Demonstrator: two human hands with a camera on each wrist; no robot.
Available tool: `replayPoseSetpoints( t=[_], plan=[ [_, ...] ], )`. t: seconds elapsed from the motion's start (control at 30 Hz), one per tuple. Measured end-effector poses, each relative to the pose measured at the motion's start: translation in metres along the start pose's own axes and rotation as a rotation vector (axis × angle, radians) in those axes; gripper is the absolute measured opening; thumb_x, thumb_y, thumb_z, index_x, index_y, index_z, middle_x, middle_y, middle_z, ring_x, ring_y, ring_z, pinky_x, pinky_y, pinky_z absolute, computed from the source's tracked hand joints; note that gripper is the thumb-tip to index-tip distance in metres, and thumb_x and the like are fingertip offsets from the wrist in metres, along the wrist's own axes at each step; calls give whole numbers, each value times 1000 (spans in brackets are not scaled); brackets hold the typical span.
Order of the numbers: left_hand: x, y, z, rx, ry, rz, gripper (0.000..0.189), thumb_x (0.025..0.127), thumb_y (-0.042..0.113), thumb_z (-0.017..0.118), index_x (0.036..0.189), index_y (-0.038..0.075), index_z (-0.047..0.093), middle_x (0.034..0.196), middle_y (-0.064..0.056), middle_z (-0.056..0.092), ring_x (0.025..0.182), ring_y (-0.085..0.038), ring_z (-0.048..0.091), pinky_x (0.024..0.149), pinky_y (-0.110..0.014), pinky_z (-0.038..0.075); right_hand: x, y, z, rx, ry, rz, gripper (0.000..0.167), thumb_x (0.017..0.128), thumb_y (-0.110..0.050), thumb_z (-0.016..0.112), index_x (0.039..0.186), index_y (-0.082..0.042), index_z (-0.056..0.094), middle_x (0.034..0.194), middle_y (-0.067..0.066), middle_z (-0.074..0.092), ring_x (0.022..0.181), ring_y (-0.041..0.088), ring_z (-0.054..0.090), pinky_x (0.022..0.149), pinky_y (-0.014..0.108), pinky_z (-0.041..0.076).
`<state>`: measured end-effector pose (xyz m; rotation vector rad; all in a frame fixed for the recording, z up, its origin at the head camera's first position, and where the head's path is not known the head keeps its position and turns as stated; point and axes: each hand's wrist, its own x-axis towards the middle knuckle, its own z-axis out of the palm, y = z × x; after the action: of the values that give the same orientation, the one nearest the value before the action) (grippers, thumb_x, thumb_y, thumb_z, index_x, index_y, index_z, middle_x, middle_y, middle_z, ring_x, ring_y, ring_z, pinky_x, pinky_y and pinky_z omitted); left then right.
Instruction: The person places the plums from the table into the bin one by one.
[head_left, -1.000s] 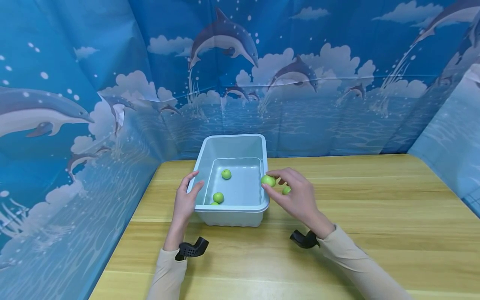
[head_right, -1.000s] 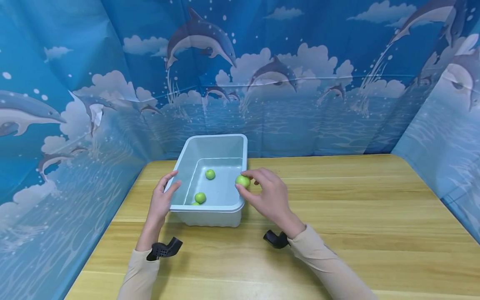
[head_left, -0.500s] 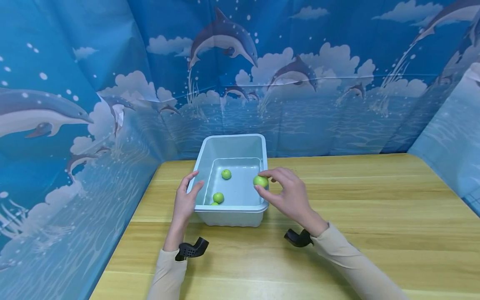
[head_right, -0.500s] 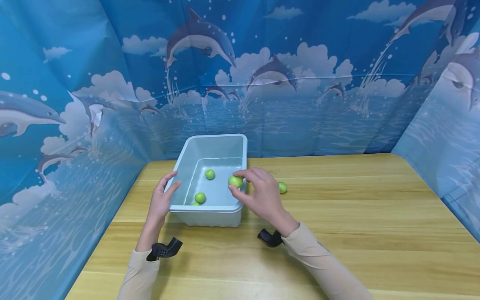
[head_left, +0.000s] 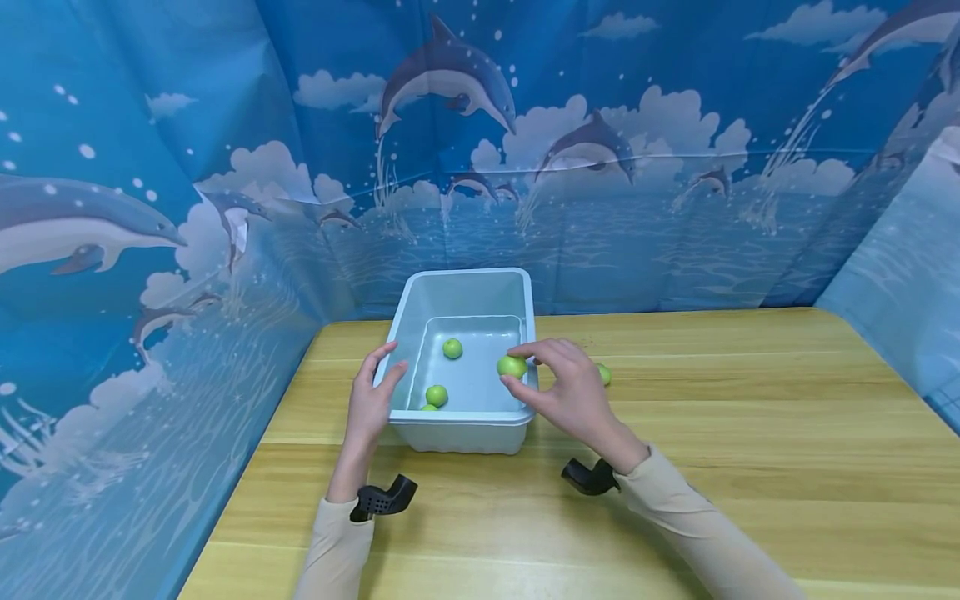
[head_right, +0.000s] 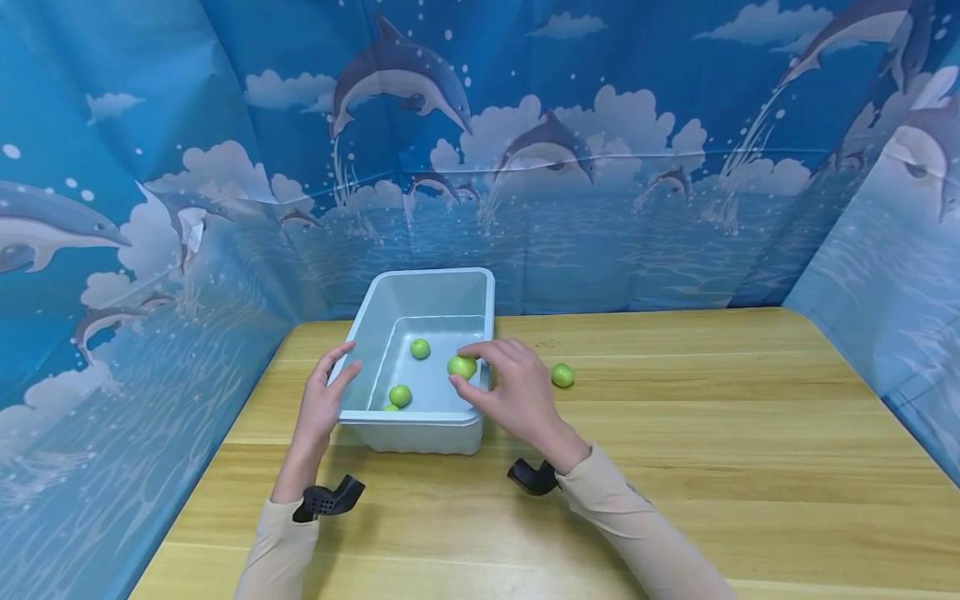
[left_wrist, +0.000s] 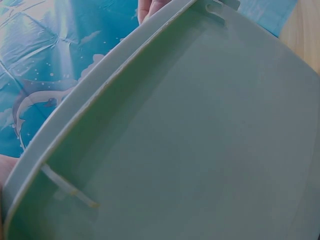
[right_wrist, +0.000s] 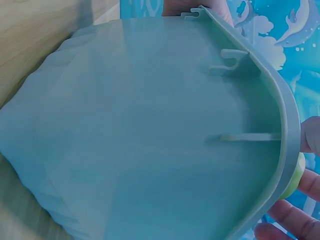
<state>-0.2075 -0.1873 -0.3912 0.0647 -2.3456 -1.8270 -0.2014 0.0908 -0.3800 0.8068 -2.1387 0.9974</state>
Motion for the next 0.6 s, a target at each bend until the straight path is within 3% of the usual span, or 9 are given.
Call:
replayPoseSetpoints(
  t=[0.6],
  plan=[
    [0,-2,0,13,4,8,46,96,34,55,137,15,47,150,-6,29,140,-24,17,111,-50,13,4,-4,6,-14,-38,23,27,79,-30,77,101,-15,69,96,-7,68,83,11,54,69,30,44]
  ],
)
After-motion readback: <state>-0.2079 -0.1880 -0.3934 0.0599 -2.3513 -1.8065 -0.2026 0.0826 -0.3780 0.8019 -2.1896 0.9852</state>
